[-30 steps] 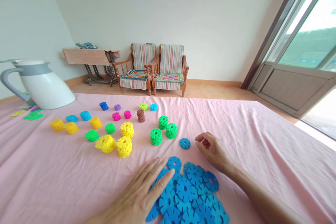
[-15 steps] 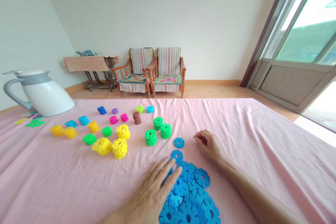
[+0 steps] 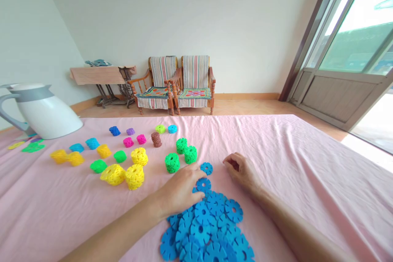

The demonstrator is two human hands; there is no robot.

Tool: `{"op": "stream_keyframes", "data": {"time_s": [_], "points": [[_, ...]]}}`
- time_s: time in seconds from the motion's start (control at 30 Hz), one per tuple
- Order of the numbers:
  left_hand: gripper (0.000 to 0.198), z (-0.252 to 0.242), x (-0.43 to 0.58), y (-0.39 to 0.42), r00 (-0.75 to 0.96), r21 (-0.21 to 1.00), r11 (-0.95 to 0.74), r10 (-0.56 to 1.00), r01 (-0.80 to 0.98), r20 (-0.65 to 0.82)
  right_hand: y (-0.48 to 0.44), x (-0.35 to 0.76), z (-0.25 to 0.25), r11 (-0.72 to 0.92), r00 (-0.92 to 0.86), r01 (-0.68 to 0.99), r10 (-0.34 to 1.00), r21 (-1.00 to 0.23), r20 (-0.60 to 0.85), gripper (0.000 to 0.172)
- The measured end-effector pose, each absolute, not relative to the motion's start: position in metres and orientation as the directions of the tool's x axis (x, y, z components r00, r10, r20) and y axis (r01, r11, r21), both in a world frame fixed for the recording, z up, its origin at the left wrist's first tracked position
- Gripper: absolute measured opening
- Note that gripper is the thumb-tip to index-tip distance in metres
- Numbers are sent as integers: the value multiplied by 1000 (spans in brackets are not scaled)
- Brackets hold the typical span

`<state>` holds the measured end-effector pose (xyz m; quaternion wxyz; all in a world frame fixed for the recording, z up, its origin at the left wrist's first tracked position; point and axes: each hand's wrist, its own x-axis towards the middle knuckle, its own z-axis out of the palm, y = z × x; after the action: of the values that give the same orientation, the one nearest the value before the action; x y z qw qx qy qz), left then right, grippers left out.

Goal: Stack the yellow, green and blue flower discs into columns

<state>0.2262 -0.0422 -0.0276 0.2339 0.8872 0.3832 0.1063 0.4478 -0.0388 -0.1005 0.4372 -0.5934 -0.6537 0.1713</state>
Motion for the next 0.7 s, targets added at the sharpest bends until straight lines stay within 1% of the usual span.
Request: {"op": "stream_keyframes", "data": {"time_s": [0.1,0.43,0.57,0.7], "points": [[33,-27,228,-40,684,462,-601,730,652,-16,-38,448,-101,245,78,620,926,-745,370,15],[32,-26,227,-39,698,443,-615,716,652,-33,-38,447,-104,261,74,623,919,-737,388,15],[39,-24,227,-39,750,443,-661,660,606,-42,-38,448,-104,256,61,629,925,-734,376,15],[38,-20,229,-37,772,413,-683,630,602,-83,-38,448,-102,246,62,626,930,-740,361,15]]}}
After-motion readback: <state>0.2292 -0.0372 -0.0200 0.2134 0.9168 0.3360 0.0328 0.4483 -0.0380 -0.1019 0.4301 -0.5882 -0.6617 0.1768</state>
